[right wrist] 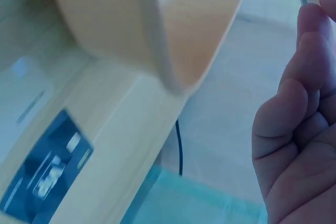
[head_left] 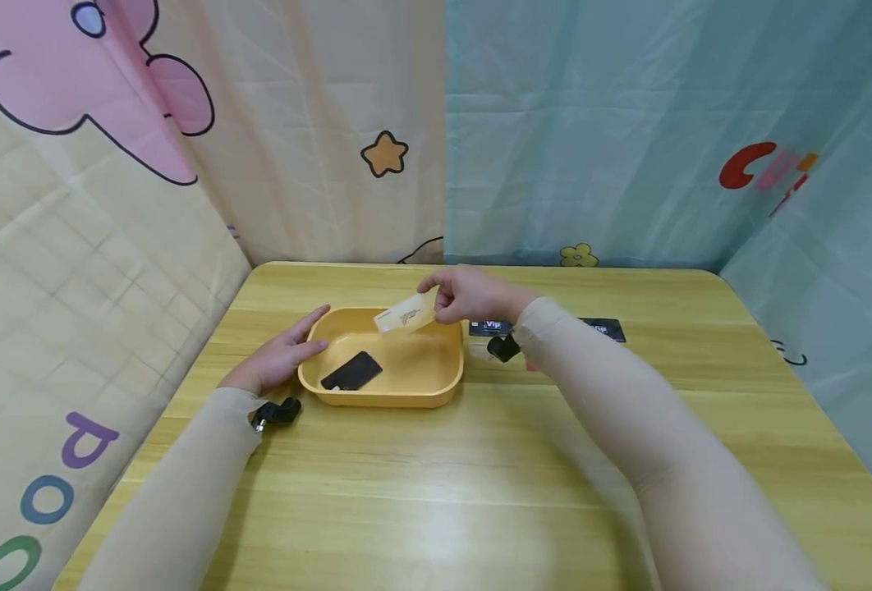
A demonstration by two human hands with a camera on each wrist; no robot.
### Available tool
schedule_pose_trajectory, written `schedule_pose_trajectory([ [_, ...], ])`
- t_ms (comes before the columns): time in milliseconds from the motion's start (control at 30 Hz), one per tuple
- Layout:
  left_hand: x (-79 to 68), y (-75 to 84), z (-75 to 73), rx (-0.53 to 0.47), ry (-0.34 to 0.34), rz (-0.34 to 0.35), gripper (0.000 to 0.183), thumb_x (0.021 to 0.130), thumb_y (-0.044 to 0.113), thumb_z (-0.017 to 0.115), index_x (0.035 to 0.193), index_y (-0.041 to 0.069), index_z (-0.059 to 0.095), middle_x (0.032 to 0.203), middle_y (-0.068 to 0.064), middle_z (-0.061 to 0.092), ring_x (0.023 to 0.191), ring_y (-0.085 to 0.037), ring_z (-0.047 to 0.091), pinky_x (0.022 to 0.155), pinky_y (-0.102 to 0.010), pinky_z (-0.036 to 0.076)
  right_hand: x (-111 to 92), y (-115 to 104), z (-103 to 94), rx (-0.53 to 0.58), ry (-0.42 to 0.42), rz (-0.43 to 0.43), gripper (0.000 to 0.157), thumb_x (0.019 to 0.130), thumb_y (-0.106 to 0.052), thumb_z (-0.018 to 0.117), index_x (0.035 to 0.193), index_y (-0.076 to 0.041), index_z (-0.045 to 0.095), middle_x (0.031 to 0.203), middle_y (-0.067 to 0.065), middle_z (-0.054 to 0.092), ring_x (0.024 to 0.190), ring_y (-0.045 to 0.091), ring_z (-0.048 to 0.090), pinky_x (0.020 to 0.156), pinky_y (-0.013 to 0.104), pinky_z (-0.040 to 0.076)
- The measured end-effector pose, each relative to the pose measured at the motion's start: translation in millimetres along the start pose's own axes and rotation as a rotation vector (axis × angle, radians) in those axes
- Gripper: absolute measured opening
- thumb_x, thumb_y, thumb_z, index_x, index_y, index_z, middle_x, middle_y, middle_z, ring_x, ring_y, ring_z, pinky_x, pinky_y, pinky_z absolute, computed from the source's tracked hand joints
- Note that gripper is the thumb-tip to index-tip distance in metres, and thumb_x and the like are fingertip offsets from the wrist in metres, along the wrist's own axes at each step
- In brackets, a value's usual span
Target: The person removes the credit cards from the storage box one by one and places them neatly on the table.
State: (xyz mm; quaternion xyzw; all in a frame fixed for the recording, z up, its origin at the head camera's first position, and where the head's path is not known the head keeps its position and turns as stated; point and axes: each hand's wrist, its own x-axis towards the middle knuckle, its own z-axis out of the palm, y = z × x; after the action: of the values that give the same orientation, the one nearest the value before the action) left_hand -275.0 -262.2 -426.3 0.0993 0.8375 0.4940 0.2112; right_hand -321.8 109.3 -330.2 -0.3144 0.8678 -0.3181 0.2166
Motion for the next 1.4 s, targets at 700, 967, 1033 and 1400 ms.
schedule_pose_trajectory([
  [700, -2.2, 0.7, -4.7, 0.005, 0.016, 0.001, 0.071, 0.113, 0.035, 0.048, 0.171, 0.037, 0.006, 0.177, -0.02, 0.012, 0.139, -0.041, 0.054, 0.087, -0.024, 0.059, -154.0, 116.2, -40.3, 0.087, 0.197, 0.225, 0.055, 0.099, -0.01, 0.07, 0.149, 0.0, 0.049, 0.087, 0.009, 0.066, 0.069, 0.014, 0.05, 0.067, 0.03, 0.047],
  [967, -0.4, -0.9, -2.1, 0.009, 0.006, 0.005, 0.071, 0.113, 0.034, 0.049, 0.171, 0.036, 0.006, 0.178, -0.017, 0.009, 0.149, -0.043, 0.043, 0.091, -0.014, 0.051, -208.9, 155.2, -43.4, 0.05, 0.269, 0.314, 0.056, 0.097, -0.012, 0.073, 0.147, 0.004, 0.051, 0.085, 0.005, 0.065, 0.063, 0.011, 0.044, 0.062, 0.03, 0.041],
  [1033, -0.2, -0.8, -1.6, 0.021, 0.003, 0.014, 0.072, 0.113, 0.034, 0.049, 0.171, 0.035, 0.006, 0.178, -0.017, 0.009, 0.151, -0.043, 0.041, 0.092, -0.011, 0.048, -220.0, 163.3, -43.2, 0.043, 0.278, 0.334, 0.056, 0.097, -0.012, 0.073, 0.147, 0.003, 0.052, 0.087, 0.008, 0.066, 0.063, 0.011, 0.044, 0.06, 0.03, 0.041],
  [1400, -1.1, 0.1, -1.6, -0.011, -0.008, 0.016, 0.072, 0.114, 0.034, 0.048, 0.171, 0.035, 0.004, 0.177, -0.019, 0.008, 0.138, -0.043, 0.053, 0.087, -0.018, 0.057, -245.5, 191.7, -34.2, 0.037, 0.255, 0.425, 0.06, 0.094, -0.016, 0.076, 0.146, 0.006, 0.053, 0.086, 0.003, 0.065, 0.069, 0.012, 0.051, 0.06, 0.027, 0.04],
])
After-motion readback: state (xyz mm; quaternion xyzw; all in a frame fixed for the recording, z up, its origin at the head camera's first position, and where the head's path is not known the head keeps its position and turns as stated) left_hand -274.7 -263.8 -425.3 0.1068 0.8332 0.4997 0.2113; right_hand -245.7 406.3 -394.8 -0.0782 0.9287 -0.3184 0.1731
